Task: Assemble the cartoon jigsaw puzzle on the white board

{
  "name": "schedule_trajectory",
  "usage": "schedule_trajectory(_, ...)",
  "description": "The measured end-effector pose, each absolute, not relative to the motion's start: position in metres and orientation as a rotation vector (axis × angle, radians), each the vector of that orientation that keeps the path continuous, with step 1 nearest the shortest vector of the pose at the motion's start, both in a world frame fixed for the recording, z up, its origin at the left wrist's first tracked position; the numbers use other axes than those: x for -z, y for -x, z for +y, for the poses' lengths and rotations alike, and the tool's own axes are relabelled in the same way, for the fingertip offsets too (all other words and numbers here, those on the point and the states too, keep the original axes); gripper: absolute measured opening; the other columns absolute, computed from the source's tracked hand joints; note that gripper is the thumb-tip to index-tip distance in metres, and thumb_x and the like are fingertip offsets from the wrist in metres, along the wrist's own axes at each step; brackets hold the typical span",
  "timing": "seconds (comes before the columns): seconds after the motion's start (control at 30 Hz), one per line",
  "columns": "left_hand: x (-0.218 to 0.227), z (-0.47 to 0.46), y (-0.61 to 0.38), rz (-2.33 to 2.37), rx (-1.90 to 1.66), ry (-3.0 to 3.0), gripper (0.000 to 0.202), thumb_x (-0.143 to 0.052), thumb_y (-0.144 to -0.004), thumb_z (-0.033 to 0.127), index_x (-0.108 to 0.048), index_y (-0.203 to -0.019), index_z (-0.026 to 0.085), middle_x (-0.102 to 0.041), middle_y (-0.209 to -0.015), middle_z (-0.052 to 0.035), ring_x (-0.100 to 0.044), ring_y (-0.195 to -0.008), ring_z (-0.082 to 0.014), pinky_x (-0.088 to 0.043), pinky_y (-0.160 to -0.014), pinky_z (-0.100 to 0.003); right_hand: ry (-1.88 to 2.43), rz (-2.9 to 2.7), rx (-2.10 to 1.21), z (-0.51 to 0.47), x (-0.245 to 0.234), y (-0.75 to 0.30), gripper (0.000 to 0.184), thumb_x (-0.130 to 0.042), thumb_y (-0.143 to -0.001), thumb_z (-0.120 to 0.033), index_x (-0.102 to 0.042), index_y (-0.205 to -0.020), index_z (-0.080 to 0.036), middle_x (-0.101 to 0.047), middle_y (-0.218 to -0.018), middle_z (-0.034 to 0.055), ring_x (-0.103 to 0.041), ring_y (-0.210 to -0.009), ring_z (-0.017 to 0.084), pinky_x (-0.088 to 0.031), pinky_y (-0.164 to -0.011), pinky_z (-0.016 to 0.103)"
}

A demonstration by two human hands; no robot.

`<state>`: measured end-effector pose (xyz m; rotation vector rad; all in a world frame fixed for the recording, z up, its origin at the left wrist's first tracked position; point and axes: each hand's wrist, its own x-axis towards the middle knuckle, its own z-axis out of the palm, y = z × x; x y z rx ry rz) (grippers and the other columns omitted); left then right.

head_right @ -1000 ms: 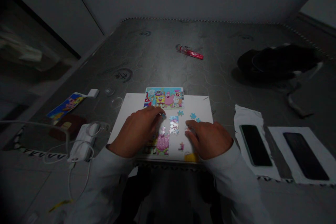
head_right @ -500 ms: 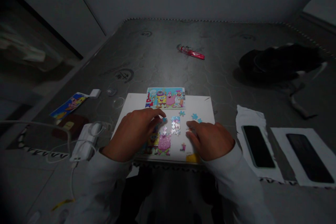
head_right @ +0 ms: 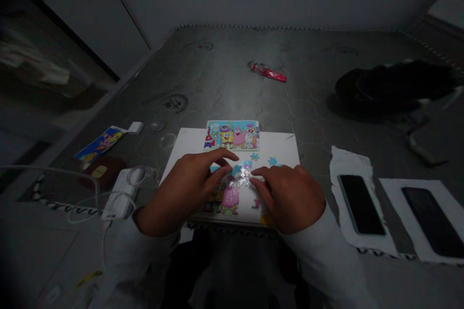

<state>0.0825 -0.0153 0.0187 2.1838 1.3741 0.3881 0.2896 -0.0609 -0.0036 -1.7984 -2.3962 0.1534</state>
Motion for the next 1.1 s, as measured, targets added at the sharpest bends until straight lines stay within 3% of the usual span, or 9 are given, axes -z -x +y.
schedule_trajectory(0.2, -0.021, -0.020, -0.087, 1.347, -0.429, -2.158, 0.023, -0.056, -0.092, 0.033, -0.065, -0.113, 0.034, -0.076, -0.098, 0.0070, -0.070, -0.077, -0.0154, -0.045, -0.066, -0.026, 1.635, -2.284, -0.059, -0.063, -0.003, -0.273, 0.024, -0.050, -0.097, -0.034, -0.072, -0.093, -0.025, -0.075, -0.082, 0.0011, -0.066, -0.074, 0.020, -0.033, -0.068, 0.034)
schedule_trajectory(0.5, -0.020, -0.018, -0.083, 1.384, -0.337, -2.174, 0.026, -0.059, -0.089, 0.030, -0.066, -0.113, 0.037, -0.077, -0.092, 0.0077, -0.070, -0.076, -0.0166, -0.045, -0.064, -0.026, 1.595, -2.364, -0.083, -0.062, 0.001, -0.274, 0.024, -0.049, -0.097, -0.029, -0.070, -0.108, -0.026, -0.073, -0.079, 0.0013, -0.063, -0.071, 0.018, -0.030, -0.066, 0.033)
schedule_trajectory(0.7, -0.019, -0.011, -0.070, 1.526, -0.287, -2.200, 0.027, -0.060, -0.088, 0.028, -0.067, -0.113, 0.034, -0.077, -0.094, 0.0042, -0.070, -0.084, -0.0202, -0.047, -0.073, -0.031, 1.659, -2.403, -0.150, -0.063, 0.002, -0.278, 0.025, -0.046, -0.098, -0.031, -0.068, -0.110, -0.027, -0.076, -0.091, 0.0013, -0.066, -0.081, 0.021, -0.032, -0.070, 0.035)
schedule_trajectory(0.87, -0.017, -0.006, -0.059, 1.602, -0.223, -2.165, 0.023, -0.057, -0.089, 0.030, -0.069, -0.108, 0.031, -0.076, -0.094, 0.0022, -0.068, -0.074, -0.0191, -0.046, -0.069, -0.032, 1.742, -2.447, -0.178, -0.062, 0.003, -0.280, 0.025, -0.046, -0.097, -0.032, -0.068, -0.108, -0.027, -0.076, -0.097, 0.0022, -0.068, -0.085, 0.024, -0.034, -0.070, 0.037)
schedule_trajectory(1.1, -0.007, -0.002, -0.061, 1.522, -0.189, -2.156, 0.018, -0.058, -0.088, 0.027, -0.074, -0.097, 0.027, -0.076, -0.099, -0.0003, -0.068, -0.094, -0.0226, -0.047, -0.085, -0.036, 1.730, -2.493, -0.216, -0.060, 0.002, -0.277, 0.024, -0.047, -0.096, -0.031, -0.069, -0.106, -0.027, -0.076, -0.091, 0.0014, -0.068, -0.082, 0.022, -0.034, -0.070, 0.037)
